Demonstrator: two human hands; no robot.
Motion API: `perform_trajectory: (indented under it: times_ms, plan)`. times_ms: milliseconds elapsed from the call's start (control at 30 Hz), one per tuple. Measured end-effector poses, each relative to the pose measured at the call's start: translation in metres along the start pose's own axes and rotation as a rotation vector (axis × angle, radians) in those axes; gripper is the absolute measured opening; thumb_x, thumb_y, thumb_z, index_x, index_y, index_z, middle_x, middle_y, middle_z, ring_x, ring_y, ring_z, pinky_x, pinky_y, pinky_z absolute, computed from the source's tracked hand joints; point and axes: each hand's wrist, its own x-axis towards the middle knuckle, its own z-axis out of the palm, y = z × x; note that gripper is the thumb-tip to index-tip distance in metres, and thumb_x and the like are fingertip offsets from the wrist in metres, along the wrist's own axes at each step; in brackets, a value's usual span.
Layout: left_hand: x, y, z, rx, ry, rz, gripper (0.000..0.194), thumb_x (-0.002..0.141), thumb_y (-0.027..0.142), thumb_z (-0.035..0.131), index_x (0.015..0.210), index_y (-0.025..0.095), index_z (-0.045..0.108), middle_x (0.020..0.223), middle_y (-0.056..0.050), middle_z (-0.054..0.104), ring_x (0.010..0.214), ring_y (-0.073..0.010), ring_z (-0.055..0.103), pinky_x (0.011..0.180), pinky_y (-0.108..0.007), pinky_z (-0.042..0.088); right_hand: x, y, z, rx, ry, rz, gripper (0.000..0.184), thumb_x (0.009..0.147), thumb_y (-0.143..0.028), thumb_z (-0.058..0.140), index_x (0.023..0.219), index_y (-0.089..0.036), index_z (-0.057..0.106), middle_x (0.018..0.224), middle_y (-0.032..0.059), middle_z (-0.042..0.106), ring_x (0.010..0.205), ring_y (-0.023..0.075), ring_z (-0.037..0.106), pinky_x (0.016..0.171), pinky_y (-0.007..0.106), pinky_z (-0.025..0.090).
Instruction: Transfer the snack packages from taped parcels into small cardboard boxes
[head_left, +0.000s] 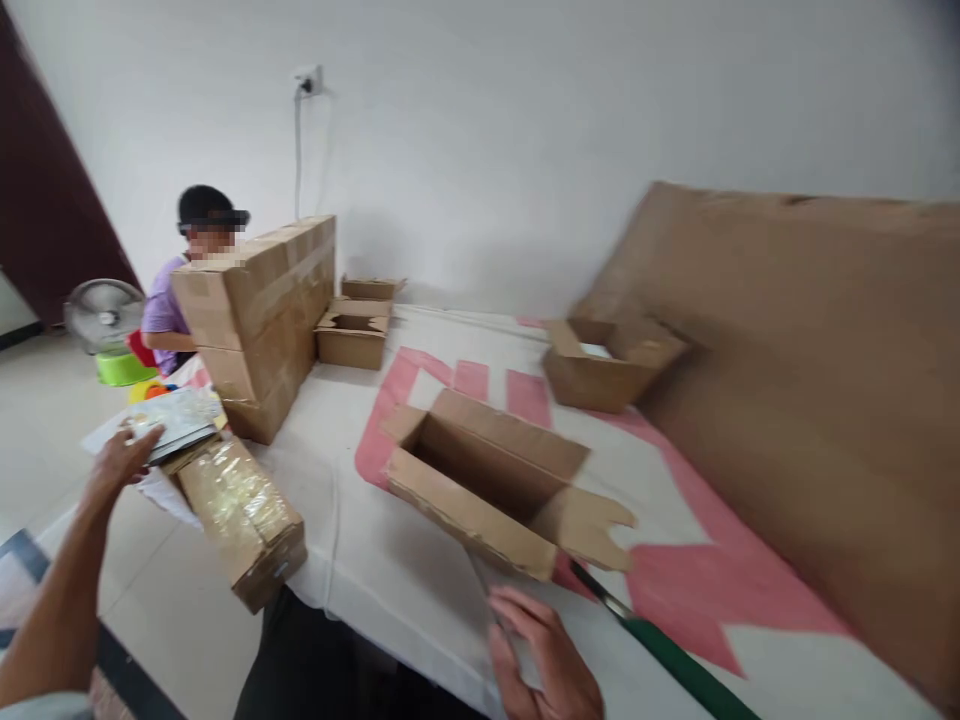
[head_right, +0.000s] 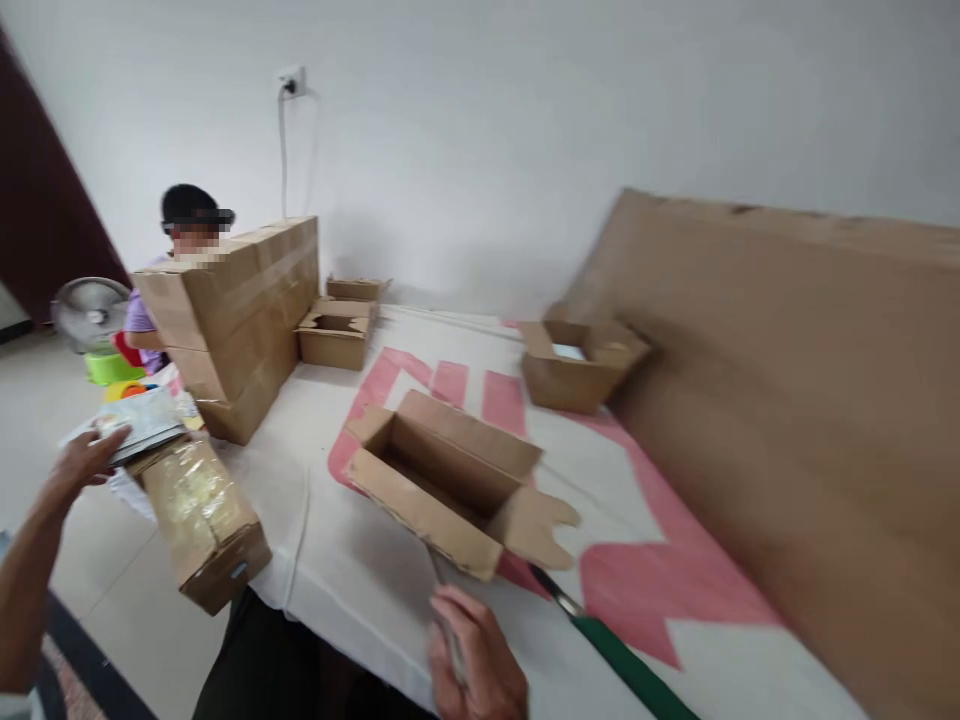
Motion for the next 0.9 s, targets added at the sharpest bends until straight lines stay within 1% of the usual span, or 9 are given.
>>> perform_trajectory:
  times_ms: [133, 267, 367, 467, 533, 667, 733, 800, 900]
  plan:
    - [0.009, 0.005, 0.004, -0.078, 0.000, -0.061, 0.038, 0.073, 0.043, 0.085, 0.085, 0.024, 0.056, 0.059, 0.002, 0.063, 0.050, -0.0254, 0.067, 0.052, -0.037, 0.057, 0.058, -0.024, 0.004, -0.047, 0.049, -0.117, 0.018, 0.104, -0.013, 0.066, 0.120, -0.017, 0.073, 0.114, 0.0143, 0.077, 0.103, 0.0248, 0.079, 0.087, 0.035, 0.068]
    - [0.010, -0.001, 0.010, -0.161, 0.045, -0.018, 0.047, 0.058, 0.040, 0.091, 0.089, 0.022, 0.061, 0.061, 0.003, 0.063, 0.053, -0.0220, 0.064, 0.049, -0.031, 0.052, 0.094, -0.037, 0.015, 0.084, -0.034, -0.137, 0.016, 0.104, -0.011, 0.065, 0.116, -0.019, 0.072, 0.111, 0.0116, 0.074, 0.100, 0.0224, 0.077, 0.089, 0.034, 0.066]
    - [0.007, -0.008, 0.016, -0.216, 0.072, 0.015, 0.058, 0.048, 0.042, 0.093, 0.094, 0.018, 0.067, 0.069, 0.001, 0.067, 0.061, -0.0217, 0.067, 0.051, -0.030, 0.052, 0.112, -0.050, 0.040, 0.262, -0.156, -0.117, 0.015, 0.106, -0.013, 0.063, 0.114, -0.022, 0.071, 0.107, 0.0089, 0.075, 0.097, 0.0219, 0.077, 0.088, 0.034, 0.065]
    - [0.002, -0.009, 0.018, -0.243, 0.076, 0.034, 0.062, 0.043, 0.044, 0.093, 0.093, 0.018, 0.068, 0.074, -0.001, 0.069, 0.065, -0.0219, 0.066, 0.053, -0.030, 0.051, 0.130, -0.067, 0.083, 0.433, -0.365, -0.011, 0.013, 0.106, -0.019, 0.061, 0.113, -0.023, 0.072, 0.107, 0.0077, 0.076, 0.097, 0.0221, 0.075, 0.086, 0.035, 0.063]
    - [-0.001, -0.008, 0.018, -0.257, 0.075, 0.045, 0.061, 0.041, 0.043, 0.092, 0.091, 0.019, 0.066, 0.072, 0.000, 0.067, 0.065, -0.0212, 0.064, 0.052, -0.030, 0.049, 0.147, -0.077, 0.121, 0.529, -0.505, 0.116, 0.014, 0.105, -0.027, 0.063, 0.113, -0.023, 0.074, 0.109, 0.0072, 0.076, 0.095, 0.0211, 0.074, 0.085, 0.034, 0.062]
    - [-0.007, -0.009, 0.019, -0.402, 0.045, 0.094, 0.065, 0.035, 0.035, 0.093, 0.091, 0.021, 0.064, 0.071, 0.003, 0.067, 0.065, -0.0188, 0.063, 0.054, -0.027, 0.048, 0.188, -0.091, 0.205, 0.622, -0.723, 0.404, 0.024, 0.098, -0.041, 0.075, 0.111, -0.021, 0.075, 0.119, 0.0084, 0.077, 0.105, 0.0225, 0.072, 0.092, 0.034, 0.057]
    - [-0.010, -0.013, 0.022, -0.523, 0.018, 0.118, 0.067, 0.035, 0.032, 0.093, 0.094, 0.021, 0.065, 0.072, 0.003, 0.070, 0.065, -0.0175, 0.064, 0.056, -0.026, 0.048, 0.204, -0.094, 0.239, 0.685, -0.817, 0.513, 0.032, 0.094, -0.050, 0.081, 0.105, -0.021, 0.075, 0.109, 0.0056, 0.078, 0.106, 0.0235, 0.071, 0.091, 0.032, 0.056]
    - [-0.016, -0.018, 0.026, -0.636, 0.020, 0.123, 0.067, 0.037, 0.030, 0.093, 0.096, 0.021, 0.065, 0.072, 0.003, 0.072, 0.065, -0.0170, 0.066, 0.059, -0.026, 0.050, 0.214, -0.097, 0.264, 0.723, -0.858, 0.549, 0.039, 0.089, -0.056, 0.085, 0.099, -0.020, 0.075, 0.098, 0.0033, 0.078, 0.102, 0.0241, 0.070, 0.088, 0.031, 0.055]
    - [-0.029, -0.026, 0.030, -0.769, 0.061, 0.125, 0.069, 0.037, 0.026, 0.092, 0.100, 0.021, 0.064, 0.069, 0.005, 0.071, 0.063, -0.0156, 0.066, 0.062, -0.027, 0.052, 0.215, -0.104, 0.289, 0.778, -0.885, 0.565, 0.039, 0.085, -0.055, 0.088, 0.093, -0.019, 0.075, 0.087, 0.0029, 0.076, 0.098, 0.0255, 0.071, 0.086, 0.033, 0.056]
